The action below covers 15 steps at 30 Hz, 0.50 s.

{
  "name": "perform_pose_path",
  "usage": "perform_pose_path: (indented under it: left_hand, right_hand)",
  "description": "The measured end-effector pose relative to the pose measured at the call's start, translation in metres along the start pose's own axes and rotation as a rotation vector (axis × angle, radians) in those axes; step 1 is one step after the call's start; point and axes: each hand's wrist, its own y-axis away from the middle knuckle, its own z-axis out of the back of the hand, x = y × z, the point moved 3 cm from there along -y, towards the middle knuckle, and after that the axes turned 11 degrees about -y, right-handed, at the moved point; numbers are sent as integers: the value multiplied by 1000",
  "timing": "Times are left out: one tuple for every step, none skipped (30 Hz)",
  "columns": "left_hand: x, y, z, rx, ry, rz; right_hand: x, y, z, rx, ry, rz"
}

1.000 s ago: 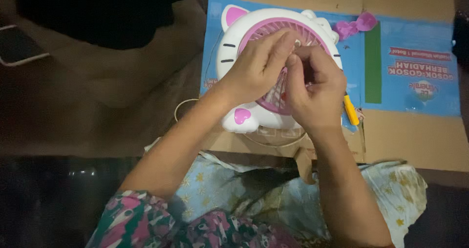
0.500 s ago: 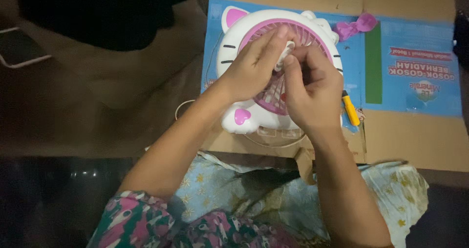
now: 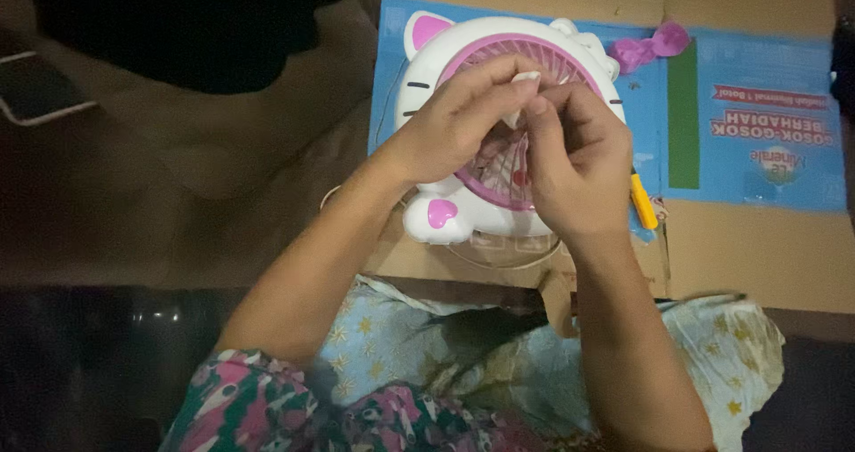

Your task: The person disassembles a small cat-shaped electric fan by removing the central cap and fan blade with a screwdriver. They then attempt to reattach the cap and blade, repeatedly adjusting and tightening the central screw.

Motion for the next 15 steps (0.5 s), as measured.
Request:
perform_pose_path:
  left_hand:
    - [0,0,0,7,17,9]
    - [0,0,0,15,34,19]
    - [0,0,0,21,51,28]
    - [1,0,1,21,51,36]
    - [2,0,1,20,51,44]
    - [4,0,0,19,52,53]
    - [5,0,0,21,38,42]
    - [6,0,0,22,25,32]
    - [7,0,0,24,11,21]
    - [7,0,0,31,-13,-26]
    - [7,-1,0,38,-37,-73]
    - [6,-1,0,46,-61,-121]
    - [8,-2,1,44,-55,-65]
    - [10,-2,2,43,-49,-9]
    - [11,-2,3,44,-43,47]
  right_hand:
    - [-1,-1,1,-7,-12,-8]
    - [-2,-1,2,-23,-30,-47]
    - [-3,-2,2,-38,-48,-86]
    - [-5,-2,3,-52,-66,-126]
    - [-4,-2,2,-43,-68,-112]
    - [-3,-2,2,-35,-71,-99]
    - [-3,-2,2,-26,-74,-85]
    - [-3,-2,3,-34,-72,-97]
    - [-3,-2,4,-43,-70,-108]
    - [-4,-2,5,-52,-68,-120]
    - [-4,-2,6,-43,-77,-120]
    - [-4,-3,7,-35,-86,-120]
    - [-4,-2,9,-26,-95,-120]
    - [-5,-2,10,-25,-103,-125]
    - [-6,-1,12,-25,-111,-129]
